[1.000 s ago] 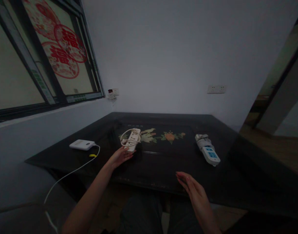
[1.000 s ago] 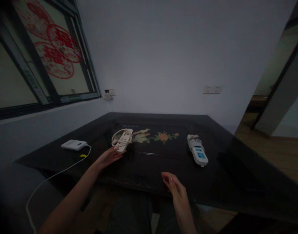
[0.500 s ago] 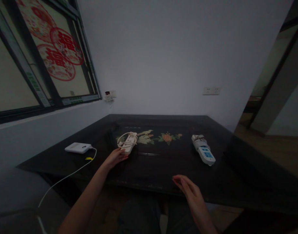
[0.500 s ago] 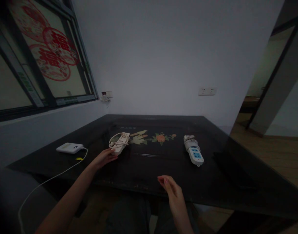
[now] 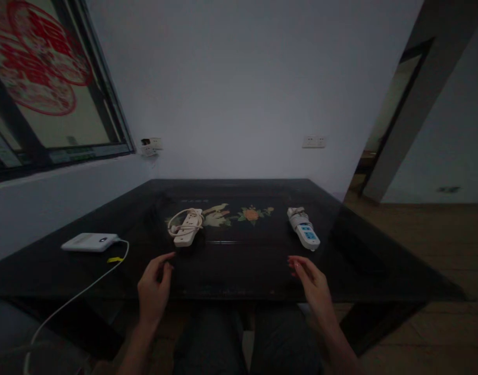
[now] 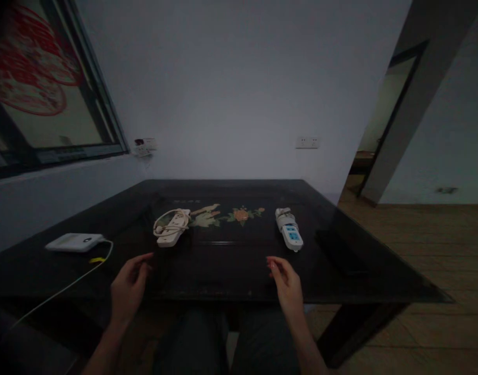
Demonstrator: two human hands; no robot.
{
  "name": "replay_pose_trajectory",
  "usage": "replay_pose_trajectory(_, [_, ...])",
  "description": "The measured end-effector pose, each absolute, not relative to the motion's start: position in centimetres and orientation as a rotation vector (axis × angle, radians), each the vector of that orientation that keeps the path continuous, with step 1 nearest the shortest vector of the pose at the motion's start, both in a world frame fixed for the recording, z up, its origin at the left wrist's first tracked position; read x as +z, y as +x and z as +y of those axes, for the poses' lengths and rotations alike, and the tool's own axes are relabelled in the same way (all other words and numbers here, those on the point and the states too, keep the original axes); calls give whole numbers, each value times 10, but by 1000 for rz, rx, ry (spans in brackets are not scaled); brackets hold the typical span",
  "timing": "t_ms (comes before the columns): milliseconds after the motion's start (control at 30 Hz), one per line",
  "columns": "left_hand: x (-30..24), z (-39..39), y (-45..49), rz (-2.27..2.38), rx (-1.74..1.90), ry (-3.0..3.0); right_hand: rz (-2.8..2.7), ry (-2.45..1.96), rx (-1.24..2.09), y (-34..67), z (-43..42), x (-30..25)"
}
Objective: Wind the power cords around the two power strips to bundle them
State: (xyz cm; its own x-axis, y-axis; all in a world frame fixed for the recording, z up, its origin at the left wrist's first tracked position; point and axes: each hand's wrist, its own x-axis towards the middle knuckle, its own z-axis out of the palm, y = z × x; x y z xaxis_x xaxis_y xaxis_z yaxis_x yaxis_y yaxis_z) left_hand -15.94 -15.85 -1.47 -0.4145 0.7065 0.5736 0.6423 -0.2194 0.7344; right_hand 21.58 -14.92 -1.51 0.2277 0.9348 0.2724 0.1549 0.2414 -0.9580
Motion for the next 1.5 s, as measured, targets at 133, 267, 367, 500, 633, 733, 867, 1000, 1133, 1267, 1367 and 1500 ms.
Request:
replay_pose_trajectory(133, [-25, -184, -102, 1674, 1667, 1801, -1363, -1396, 120, 248, -113, -12])
replay_pose_trajectory(267, [-27, -193, -50, 1426, 1554, 1864, -1462, -1752, -93, 271, -69, -3])
replay_pose_trajectory(367, [-28, -197, -26, 1285, 1452, 1901, -1522, -1998, 77, 278, -42, 3])
replay_pose_trajectory(500, [-33, -207, -4, 1129, 1314, 1932, -1577, -2183, 229, 283, -20, 5])
replay_pose_trajectory(633, [-38, -218, 12, 1015, 1196, 1975, -1567, -2141, 263, 289, -10, 0])
replay_pose_trajectory(733, [-39, -223, 20, 988, 1085, 2001, -1587, -2063, 292, 295, -10, -3])
replay_pose_trajectory(867, [-41, -227, 26, 997, 939, 1954, -1596, -1890, 401, 292, -26, -10])
replay_pose_trajectory(1000, [-40, -222, 32, 1019, 1005, 1688, -1494, -1471, 554, 264, -68, -13])
replay_pose_trajectory(1133, [-20, -202, 32, 890, 1032, 1347, -1449, -1290, 699, 218, -119, 3])
replay_pose_trajectory(1267, [5, -182, 25, 840, 1205, 1128, -1432, -1220, 672, 179, -155, 15])
replay_pose_trajectory(1367, [9, -178, 25, 855, 1324, 1056, -1427, -1222, 552, 158, -171, 12])
replay_pose_trajectory(1500, [0, -184, 31, 860, 1367, 1037, -1478, -1223, 461, 138, -182, 0])
